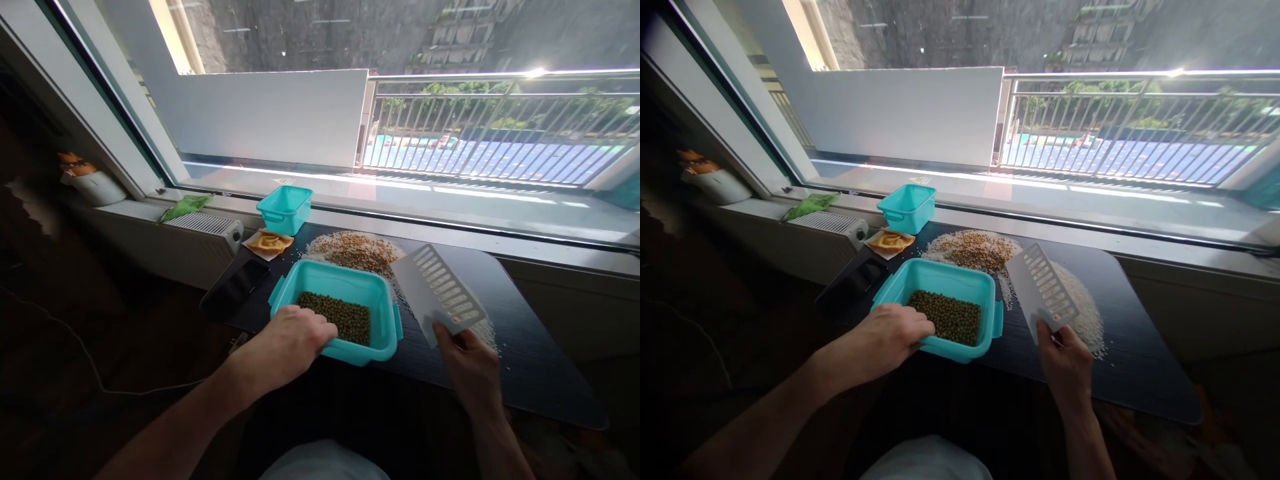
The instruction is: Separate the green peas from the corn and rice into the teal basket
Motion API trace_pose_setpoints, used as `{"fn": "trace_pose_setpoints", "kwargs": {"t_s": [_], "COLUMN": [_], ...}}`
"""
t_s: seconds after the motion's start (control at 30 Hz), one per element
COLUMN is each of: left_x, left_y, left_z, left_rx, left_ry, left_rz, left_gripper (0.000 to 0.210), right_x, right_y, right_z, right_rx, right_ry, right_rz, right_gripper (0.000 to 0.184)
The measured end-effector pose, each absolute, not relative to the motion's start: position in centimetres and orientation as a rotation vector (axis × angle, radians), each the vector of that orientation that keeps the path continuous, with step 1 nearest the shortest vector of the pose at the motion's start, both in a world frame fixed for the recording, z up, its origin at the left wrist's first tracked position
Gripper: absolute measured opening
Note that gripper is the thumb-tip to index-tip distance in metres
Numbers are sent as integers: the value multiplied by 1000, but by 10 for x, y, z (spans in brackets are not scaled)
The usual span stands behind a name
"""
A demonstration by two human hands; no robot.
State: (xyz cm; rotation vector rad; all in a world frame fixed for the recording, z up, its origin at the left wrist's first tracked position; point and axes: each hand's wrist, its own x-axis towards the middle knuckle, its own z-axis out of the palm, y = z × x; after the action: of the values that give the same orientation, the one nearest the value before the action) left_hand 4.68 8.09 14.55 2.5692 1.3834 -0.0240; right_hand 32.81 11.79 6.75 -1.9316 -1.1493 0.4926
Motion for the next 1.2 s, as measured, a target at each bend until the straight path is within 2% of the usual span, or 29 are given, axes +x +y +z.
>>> {"fn": "trace_pose_setpoints", "kwargs": {"t_s": [0.1,0.13,0.2,0.23,0.27,0.33,0.43,0.57,0.7,1.0,1.2], "left_x": [46,43,31,22,11,-17,-59,-94,-103,-108,-103], "left_y": [90,91,91,91,93,100,116,132,138,145,136], "left_z": [132,129,126,124,122,114,93,61,43,37,52], "left_rx": [2518,2485,2396,2357,2314,2175,1936,1787,1741,1707,1740], "left_ry": [1412,1384,1332,1352,1431,1768,2382,2522,2521,2588,2576], "left_rz": [29,154,519,708,912,1090,763,463,265,212,282], "left_gripper": [6,11,40,40,28,21,28,53,62,52,73], "right_x": [326,326,327,329,331,337,344,349,352,358,352], "right_y": [121,122,123,123,124,125,127,127,124,121,118], "right_z": [75,76,76,76,74,71,69,69,60,45,55], "right_rx": [-1956,-1961,-1966,-1971,-1979,-2003,-2026,-2029,-1962,-1956,-1969], "right_ry": [-1123,-1112,-1094,-1086,-1080,-1066,-1069,-1129,-1176,-1169,-1150], "right_rz": [534,544,564,573,579,563,514,466,421,400,431], "right_gripper": [50,48,45,44,42,41,40,36,34,39,38]}}
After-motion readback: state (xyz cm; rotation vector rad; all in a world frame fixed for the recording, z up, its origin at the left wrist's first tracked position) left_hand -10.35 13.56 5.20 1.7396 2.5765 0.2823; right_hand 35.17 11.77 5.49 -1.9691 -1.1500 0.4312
